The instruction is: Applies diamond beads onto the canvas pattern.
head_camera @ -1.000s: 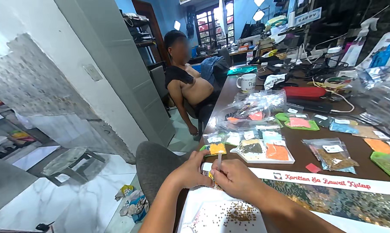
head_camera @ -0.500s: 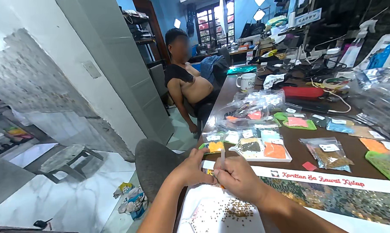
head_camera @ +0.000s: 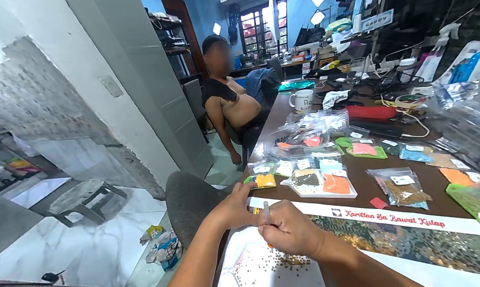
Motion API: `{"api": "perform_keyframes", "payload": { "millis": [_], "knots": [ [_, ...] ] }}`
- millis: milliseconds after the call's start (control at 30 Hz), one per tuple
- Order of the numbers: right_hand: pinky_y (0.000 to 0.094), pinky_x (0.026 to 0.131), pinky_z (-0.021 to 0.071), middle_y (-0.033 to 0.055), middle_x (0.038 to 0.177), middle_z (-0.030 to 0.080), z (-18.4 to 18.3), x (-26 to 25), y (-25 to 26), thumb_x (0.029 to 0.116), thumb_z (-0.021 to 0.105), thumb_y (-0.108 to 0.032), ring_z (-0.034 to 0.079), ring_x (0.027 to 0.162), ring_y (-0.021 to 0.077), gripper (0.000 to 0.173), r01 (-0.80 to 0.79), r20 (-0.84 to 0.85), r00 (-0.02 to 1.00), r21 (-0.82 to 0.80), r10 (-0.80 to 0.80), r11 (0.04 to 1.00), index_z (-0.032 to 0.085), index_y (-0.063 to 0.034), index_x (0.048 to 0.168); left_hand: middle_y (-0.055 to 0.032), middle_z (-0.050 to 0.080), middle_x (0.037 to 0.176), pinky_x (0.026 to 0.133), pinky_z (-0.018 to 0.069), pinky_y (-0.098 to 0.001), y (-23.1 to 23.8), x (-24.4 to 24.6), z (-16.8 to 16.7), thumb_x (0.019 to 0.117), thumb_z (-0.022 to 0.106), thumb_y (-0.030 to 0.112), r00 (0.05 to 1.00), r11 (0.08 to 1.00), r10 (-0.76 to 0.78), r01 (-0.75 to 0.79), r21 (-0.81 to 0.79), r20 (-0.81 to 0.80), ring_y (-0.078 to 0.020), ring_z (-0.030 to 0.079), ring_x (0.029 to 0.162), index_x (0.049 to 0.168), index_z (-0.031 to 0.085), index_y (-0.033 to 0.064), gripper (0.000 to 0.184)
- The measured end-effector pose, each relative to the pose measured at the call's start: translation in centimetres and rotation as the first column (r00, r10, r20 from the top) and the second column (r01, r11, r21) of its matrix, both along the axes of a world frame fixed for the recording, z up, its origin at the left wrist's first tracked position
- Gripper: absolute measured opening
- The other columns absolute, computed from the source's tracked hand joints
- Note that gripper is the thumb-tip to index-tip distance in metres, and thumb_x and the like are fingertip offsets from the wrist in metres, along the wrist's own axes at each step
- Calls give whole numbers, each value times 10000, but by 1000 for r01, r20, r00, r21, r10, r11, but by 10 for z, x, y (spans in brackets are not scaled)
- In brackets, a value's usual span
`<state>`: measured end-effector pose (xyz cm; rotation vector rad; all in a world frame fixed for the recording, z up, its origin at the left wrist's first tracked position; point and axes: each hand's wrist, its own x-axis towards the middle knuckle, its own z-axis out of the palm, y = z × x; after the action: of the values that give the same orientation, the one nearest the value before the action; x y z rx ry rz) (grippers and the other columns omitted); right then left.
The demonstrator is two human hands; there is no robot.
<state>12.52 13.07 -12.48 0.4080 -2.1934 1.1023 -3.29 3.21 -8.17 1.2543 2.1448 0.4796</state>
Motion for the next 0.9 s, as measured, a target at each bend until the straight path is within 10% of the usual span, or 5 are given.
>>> {"api": "perform_keyframes", "payload": {
  "millis": [633, 900],
  "knots": [
    [232, 486, 362, 33, 563, 504, -1, 0, 0, 942, 481, -136, 475, 513, 58, 304, 23, 2, 1000, -39, -23, 999, 586, -26, 678, -185, 421, 1461, 941, 506, -472, 0, 1, 1, 805, 869, 257, 1000, 1000, 6, -6, -10, 24, -292, 563, 1170, 1577, 331, 188, 944],
    [142, 473, 323, -94, 545, 453, 5, 0, 9, 906, 502, -150, 405, 501, -64, 277, 279, 4, 959, -206, -284, 938, 581, -110, 645, -179, 392, 1502, 1003, 493, -487, -1, -1, 1, 774, 882, 219, 998, 1000, 4, -5, 4, 59, -300, 529, 1267, 1574, 335, 198, 970]
  ]
}}
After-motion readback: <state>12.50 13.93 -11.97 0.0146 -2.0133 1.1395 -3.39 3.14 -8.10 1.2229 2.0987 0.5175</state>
